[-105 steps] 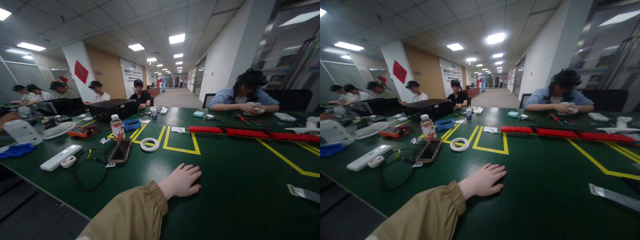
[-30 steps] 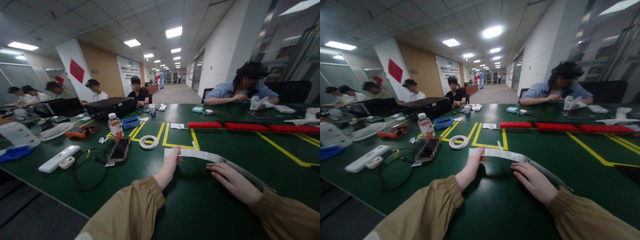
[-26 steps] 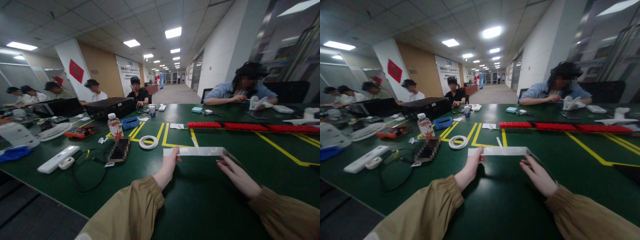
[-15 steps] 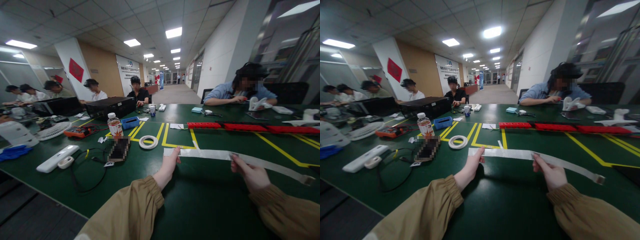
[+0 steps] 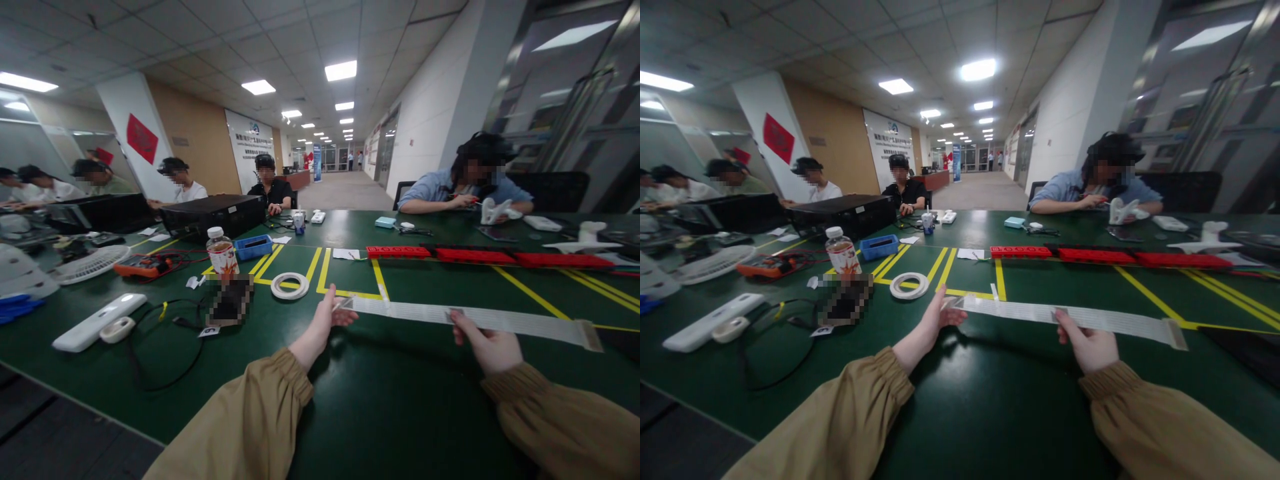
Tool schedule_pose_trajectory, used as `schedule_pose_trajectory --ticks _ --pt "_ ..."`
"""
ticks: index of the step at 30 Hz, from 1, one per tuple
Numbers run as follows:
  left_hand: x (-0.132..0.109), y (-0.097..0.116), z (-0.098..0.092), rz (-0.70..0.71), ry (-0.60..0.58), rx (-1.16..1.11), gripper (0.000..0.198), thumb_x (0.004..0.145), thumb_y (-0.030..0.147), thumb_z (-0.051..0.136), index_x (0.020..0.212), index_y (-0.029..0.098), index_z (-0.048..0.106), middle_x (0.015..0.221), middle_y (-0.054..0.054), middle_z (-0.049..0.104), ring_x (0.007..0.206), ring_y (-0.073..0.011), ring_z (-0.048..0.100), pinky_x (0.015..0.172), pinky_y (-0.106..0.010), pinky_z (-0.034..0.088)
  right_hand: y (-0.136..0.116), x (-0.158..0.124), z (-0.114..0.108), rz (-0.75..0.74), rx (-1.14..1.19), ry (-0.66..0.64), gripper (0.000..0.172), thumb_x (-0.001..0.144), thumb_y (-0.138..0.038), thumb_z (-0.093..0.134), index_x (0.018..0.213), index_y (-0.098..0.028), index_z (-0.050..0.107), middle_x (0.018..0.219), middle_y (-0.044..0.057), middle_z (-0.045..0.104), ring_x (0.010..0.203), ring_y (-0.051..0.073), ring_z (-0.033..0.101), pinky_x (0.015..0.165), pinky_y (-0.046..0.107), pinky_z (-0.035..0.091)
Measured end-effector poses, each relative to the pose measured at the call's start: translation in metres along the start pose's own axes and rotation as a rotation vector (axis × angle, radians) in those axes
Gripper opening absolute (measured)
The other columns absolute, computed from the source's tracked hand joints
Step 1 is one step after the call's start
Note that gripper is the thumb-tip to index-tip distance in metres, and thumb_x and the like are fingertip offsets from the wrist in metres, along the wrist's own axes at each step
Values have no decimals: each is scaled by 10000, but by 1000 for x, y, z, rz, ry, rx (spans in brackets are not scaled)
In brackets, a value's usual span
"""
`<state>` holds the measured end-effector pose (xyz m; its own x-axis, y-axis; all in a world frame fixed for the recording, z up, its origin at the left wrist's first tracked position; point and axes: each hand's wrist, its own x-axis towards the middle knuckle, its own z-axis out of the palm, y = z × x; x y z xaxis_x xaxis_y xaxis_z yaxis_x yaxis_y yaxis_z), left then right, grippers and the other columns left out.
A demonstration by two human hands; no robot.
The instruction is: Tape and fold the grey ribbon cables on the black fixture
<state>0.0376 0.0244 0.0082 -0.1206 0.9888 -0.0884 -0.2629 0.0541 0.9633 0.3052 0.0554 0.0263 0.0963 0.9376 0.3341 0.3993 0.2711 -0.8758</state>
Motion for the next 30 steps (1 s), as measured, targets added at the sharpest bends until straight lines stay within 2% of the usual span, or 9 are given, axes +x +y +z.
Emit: schedule_pose_trajectory --ticks 3,6,10,14,17,20,24,25,30 --pt "-2 -3 -3 69 -145 103 555 684 621 612 824 87 673 680 -88 681 584 -141 594 609 -242 444 -5 -3 1 -7 -18 0 325 715 -483 571 578 -189 556 569 38 564 570 184 531 595 361 450" --pt "0 -7 -6 125 -172 139 500 680 556 658 842 83 670 690 -78 685 568 -127 575 601 -237 436 -9 -5 2 -10 -51 1 331 717 -478 556 567 -183 545 558 41 556 563 179 521 599 356 453" --pt "1 -9 -7 151 -143 134 488 697 552 640 855 91 656 681 -66 678 548 -115 556 578 -227 422 -8 -6 2 -5 -90 -21 350 719 -506 545 626 -170 578 606 61 584 616 206 550 648 391 469" --pt "1 -10 -5 186 -103 136 446 702 546 627 761 104 626 648 -51 654 545 -114 550 566 -224 414 1 -3 3 -65 -49 -71 394 738 -516 534 909 -170 614 713 56 620 672 225 585 694 425 493" --pt "3 -11 -5 206 -65 140 411 714 530 604 694 120 583 591 -27 616 518 -109 534 546 -219 402 11 2 1 -162 -10 -143 419 747 -519 551 979 -172 581 801 70 632 699 222 605 673 392 523" --pt "4 -10 -6 230 -15 149 366 738 493 565 663 134 554 538 -2 568 482 -99 498 519 -212 374 20 6 -1 -249 -105 -229 415 769 -507 542 1009 -172 589 845 82 645 726 230 620 689 384 529" --pt "4 -8 -9 276 57 179 312 758 422 517 607 149 520 514 11 532 481 -98 474 524 -213 358 24 8 -1 -481 -149 -287 392 843 -405 438 1132 -191 593 1034 97 621 904 254 600 779 387 507" --pt "4 -8 -10 288 72 190 306 762 405 506 592 151 514 516 11 527 490 -99 476 532 -213 359 23 7 -1 -501 -147 -291 391 860 -380 405 1154 -200 589 1059 92 612 929 250 591 782 380 506" --pt "6 -11 -12 308 95 258 305 773 365 455 554 157 499 507 11 500 493 -101 463 531 -212 358 24 6 -2 -336 -129 -293 388 868 -394 385 1102 -209 632 1028 82 628 880 237 598 711 351 517"
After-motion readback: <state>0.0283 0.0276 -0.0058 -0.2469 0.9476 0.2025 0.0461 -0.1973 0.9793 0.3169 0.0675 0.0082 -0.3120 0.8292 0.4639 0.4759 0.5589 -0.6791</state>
